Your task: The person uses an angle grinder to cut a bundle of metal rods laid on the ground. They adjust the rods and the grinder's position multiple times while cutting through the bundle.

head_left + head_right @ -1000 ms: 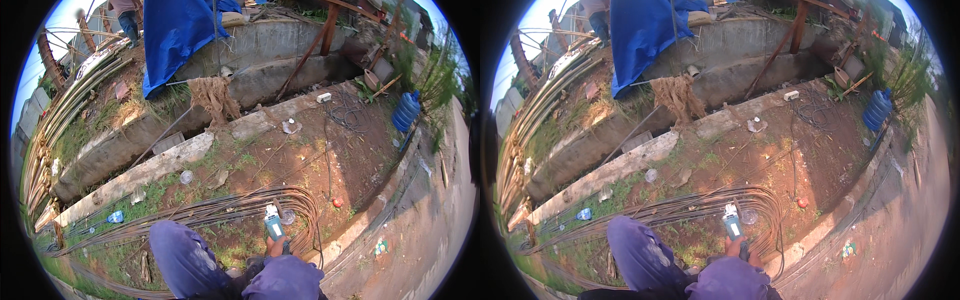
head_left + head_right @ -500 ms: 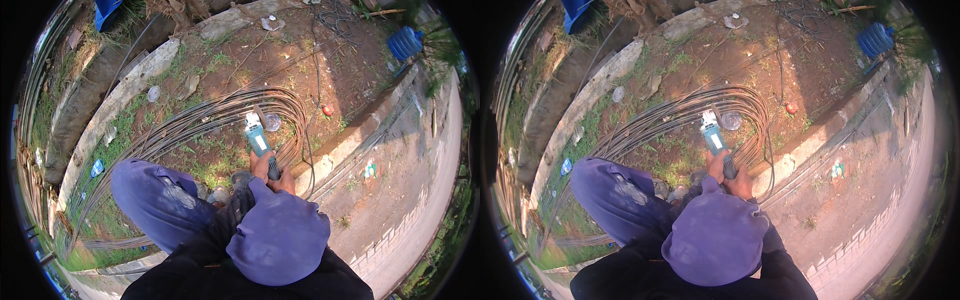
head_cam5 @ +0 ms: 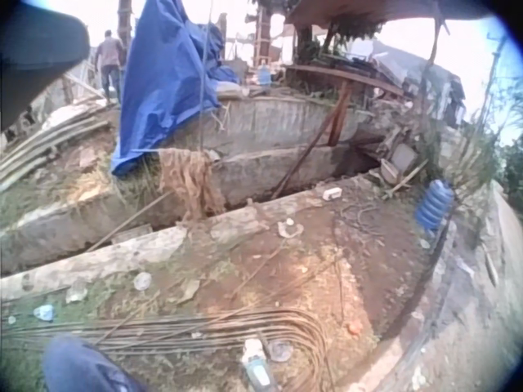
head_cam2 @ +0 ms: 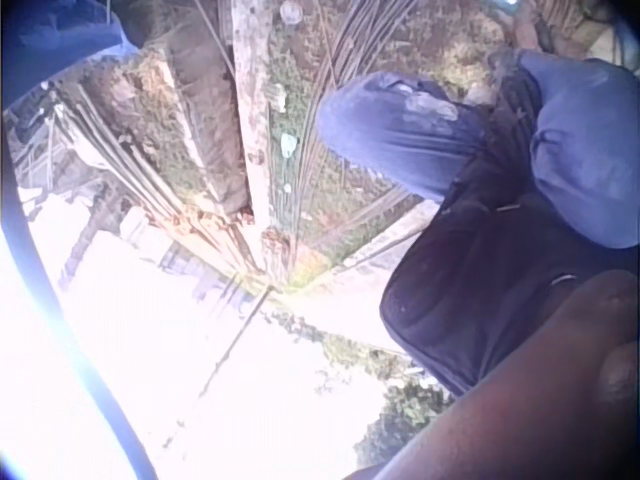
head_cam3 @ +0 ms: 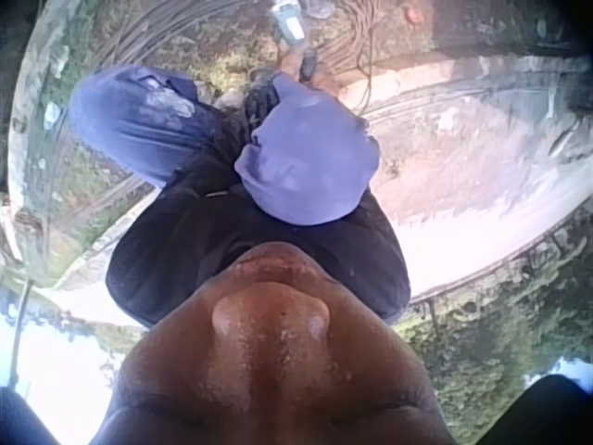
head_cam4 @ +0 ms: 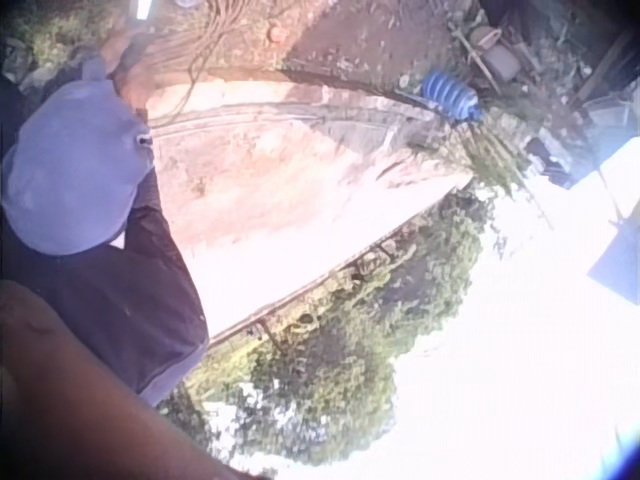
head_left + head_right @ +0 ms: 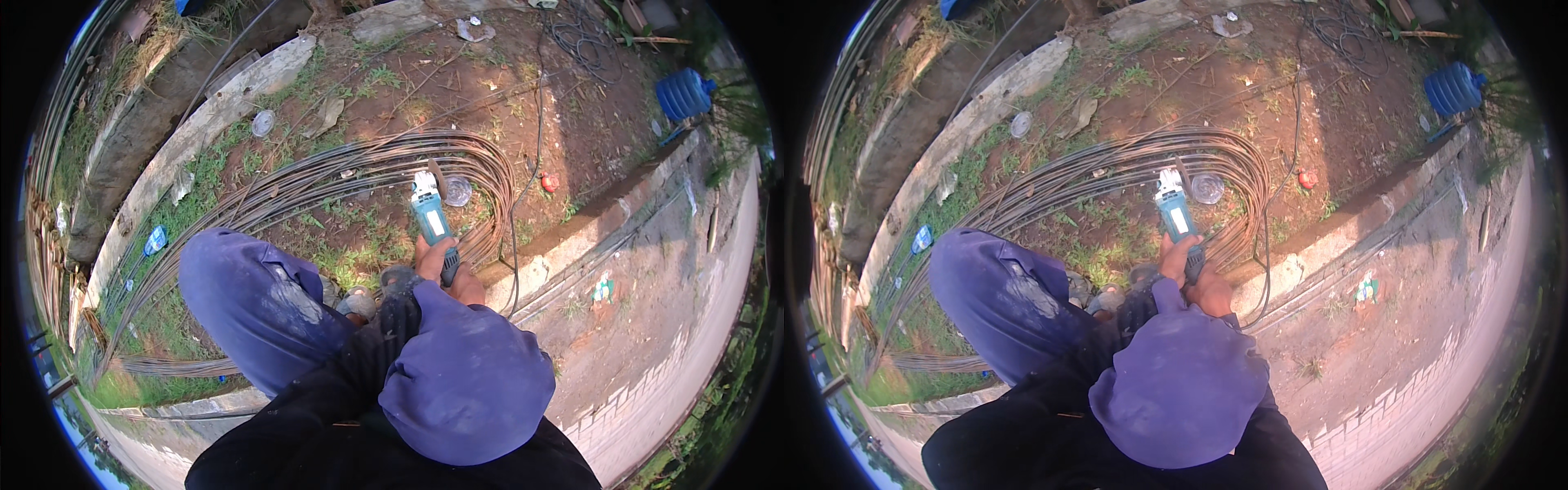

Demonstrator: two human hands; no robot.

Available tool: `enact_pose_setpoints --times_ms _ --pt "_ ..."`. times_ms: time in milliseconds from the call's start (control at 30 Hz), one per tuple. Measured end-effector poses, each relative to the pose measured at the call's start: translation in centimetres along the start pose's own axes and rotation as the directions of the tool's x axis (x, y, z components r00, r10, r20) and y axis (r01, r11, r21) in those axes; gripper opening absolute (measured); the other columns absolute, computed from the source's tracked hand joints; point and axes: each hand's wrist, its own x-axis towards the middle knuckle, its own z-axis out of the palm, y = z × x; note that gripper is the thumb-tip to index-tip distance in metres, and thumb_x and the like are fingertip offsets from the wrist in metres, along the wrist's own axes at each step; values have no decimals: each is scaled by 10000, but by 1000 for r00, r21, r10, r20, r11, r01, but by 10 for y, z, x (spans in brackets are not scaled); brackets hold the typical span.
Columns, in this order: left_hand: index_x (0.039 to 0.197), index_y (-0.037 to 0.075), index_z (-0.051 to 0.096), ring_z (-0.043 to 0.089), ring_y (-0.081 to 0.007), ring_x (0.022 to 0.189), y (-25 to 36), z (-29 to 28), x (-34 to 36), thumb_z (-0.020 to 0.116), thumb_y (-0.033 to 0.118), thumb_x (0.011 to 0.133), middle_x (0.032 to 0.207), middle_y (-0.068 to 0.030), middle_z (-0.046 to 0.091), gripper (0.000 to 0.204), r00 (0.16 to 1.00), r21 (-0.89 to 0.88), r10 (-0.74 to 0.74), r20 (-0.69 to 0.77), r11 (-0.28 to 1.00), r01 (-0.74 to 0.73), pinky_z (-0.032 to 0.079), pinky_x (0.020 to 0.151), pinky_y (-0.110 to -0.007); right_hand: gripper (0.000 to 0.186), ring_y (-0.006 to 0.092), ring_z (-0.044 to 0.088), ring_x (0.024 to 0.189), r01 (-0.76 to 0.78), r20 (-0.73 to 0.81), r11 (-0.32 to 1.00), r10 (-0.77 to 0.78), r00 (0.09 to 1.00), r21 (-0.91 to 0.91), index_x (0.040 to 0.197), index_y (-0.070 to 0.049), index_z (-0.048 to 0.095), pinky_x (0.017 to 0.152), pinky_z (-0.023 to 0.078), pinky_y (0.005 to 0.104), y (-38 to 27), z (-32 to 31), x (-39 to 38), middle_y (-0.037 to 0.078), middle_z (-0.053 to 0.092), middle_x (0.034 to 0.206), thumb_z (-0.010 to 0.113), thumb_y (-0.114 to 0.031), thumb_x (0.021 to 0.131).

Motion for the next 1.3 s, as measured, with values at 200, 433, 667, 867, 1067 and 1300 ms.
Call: enact_pose_setpoints --times_ms 200,433,667,867,1067,1300 --pt "1050 18 530 603 -166 688 0 -17 18 745 145 742 853 -64 605 396 999 -57 -30 -32 998 28 496 618 -321 616 450 669 871 -14 -41 998 12 999 -67 1128 42 441 803 520 527 -14 7 0 298 671 893 711 -387 778" --pt "987 33 582 618 -207 599 0 -20 28 665 259 863 774 -85 618 271 997 -69 -79 -13 995 78 507 560 -333 569 467 665 846 26 -110 999 -22 994 36 1116 24 460 780 521 540 -10 27 6 299 670 849 674 -408 814" --pt "1083 23 574 631 -207 709 -19 -22 43 464 497 989 847 -91 629 496 997 -28 -71 -36 997 70 513 635 -341 543 485 656 840 35 -166 994 -18 986 101 1090 44 448 776 511 552 -10 23 5 317 662 844 653 -394 841" --pt "1169 -36 528 630 -202 810 -18 -17 33 451 542 980 937 -112 625 613 997 162 -66 -43 984 72 506 715 -337 572 491 653 822 75 -172 991 -55 984 110 1070 63 440 758 513 550 1 27 11 336 652 830 649 -418 843" --pt "1147 -60 562 630 -237 839 -31 -25 42 420 591 966 967 -145 634 690 995 278 -8 -99 960 35 481 763 -366 582 489 655 816 93 -171 990 -74 982 107 1056 65 446 758 514 544 0 26 11 329 653 808 651 -435 838" --pt "1152 -84 575 629 -258 907 -37 -36 52 408 598 961 1021 -174 647 728 988 360 8 -151 932 47 464 801 -376 593 481 658 823 97 -169 990 -78 983 106 1058 60 451 757 514 545 -3 30 12 326 656 815 647 -455 839"
